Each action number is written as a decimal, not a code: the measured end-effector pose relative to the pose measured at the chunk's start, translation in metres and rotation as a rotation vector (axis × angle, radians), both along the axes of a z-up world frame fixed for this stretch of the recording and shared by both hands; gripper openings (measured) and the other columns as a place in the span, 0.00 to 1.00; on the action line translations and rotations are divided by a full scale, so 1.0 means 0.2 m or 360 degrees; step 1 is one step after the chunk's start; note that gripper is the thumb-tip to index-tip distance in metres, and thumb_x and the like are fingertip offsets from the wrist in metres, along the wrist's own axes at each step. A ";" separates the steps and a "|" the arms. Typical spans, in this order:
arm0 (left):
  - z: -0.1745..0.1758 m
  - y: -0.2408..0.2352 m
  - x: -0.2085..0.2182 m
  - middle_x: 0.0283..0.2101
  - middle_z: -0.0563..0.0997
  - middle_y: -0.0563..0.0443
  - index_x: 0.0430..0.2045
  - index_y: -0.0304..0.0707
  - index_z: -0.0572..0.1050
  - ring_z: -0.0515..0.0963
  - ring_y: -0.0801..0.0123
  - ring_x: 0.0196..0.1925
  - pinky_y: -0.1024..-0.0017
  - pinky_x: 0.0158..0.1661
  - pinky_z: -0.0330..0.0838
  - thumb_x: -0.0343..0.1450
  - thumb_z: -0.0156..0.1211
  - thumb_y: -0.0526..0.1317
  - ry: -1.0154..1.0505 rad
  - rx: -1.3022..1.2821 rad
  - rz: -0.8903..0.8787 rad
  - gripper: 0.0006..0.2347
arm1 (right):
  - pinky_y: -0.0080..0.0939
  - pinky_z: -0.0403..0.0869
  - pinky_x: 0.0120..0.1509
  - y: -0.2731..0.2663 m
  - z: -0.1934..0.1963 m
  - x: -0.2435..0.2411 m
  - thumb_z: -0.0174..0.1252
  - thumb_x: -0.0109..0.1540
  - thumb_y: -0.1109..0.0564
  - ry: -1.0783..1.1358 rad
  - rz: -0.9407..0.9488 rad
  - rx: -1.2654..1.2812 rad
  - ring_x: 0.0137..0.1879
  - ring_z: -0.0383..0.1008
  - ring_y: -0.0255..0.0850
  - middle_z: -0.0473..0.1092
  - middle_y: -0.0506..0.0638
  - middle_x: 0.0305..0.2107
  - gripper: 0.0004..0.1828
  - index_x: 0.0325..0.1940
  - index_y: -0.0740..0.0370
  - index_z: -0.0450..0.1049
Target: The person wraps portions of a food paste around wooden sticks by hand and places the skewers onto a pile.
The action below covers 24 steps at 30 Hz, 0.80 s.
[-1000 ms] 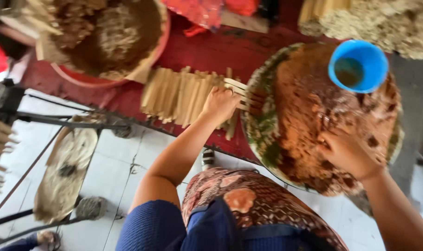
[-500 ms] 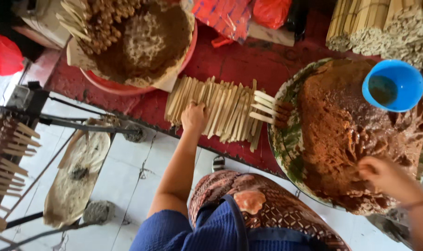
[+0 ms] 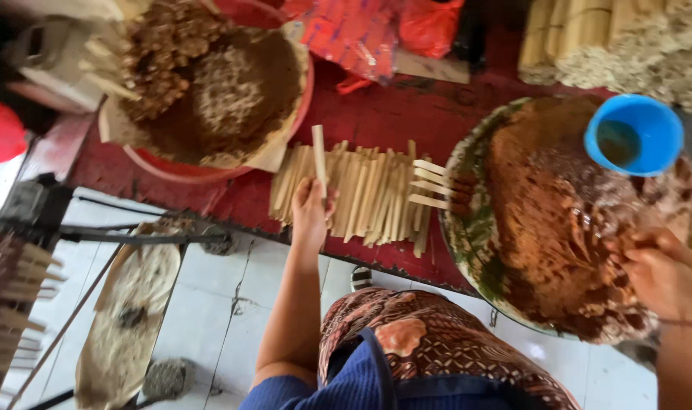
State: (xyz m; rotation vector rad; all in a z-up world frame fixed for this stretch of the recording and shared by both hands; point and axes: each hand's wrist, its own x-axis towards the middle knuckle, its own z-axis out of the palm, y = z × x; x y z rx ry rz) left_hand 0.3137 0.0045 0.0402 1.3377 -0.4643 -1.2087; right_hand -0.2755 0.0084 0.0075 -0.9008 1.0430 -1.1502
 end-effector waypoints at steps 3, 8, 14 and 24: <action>-0.22 -0.01 -0.04 0.49 0.81 0.49 0.34 0.38 0.72 0.76 0.77 0.32 0.84 0.30 0.70 0.72 0.53 0.34 0.0542 0.0024 0.0133 0.01 | 0.34 0.56 0.35 0.02 0.28 0.26 0.52 0.65 0.63 0.1379 -0.0205 0.0141 0.35 0.60 0.34 0.66 0.47 0.33 0.03 0.37 0.60 0.70; -0.14 0.06 -0.31 0.39 0.79 0.47 0.41 0.30 0.75 0.76 0.78 0.33 0.89 0.31 0.67 0.74 0.49 0.36 0.0508 0.0193 -0.0257 0.09 | 0.44 0.66 0.42 -0.05 0.09 0.26 0.50 0.55 0.61 0.2008 0.0323 0.0020 0.35 0.69 0.44 0.70 0.48 0.26 0.06 0.30 0.56 0.73; 0.13 0.14 -0.77 0.24 0.75 0.41 0.44 0.27 0.70 0.76 0.67 0.19 0.80 0.19 0.69 0.74 0.47 0.36 0.0317 0.0225 -0.1194 0.10 | 0.49 0.76 0.39 -0.12 0.12 0.26 0.52 0.65 0.59 0.0142 -0.0656 0.0304 0.24 0.71 0.45 0.71 0.57 0.31 0.10 0.45 0.67 0.74; -0.01 0.06 -1.44 0.13 0.73 0.38 0.36 0.26 0.73 0.62 0.76 0.04 0.84 0.07 0.53 0.72 0.54 0.35 0.0564 -0.0034 -0.1606 0.07 | 0.43 0.81 0.46 -0.07 0.10 0.53 0.51 0.65 0.63 -0.1067 -0.0896 0.0226 0.42 0.79 0.48 0.75 0.58 0.39 0.20 0.60 0.74 0.63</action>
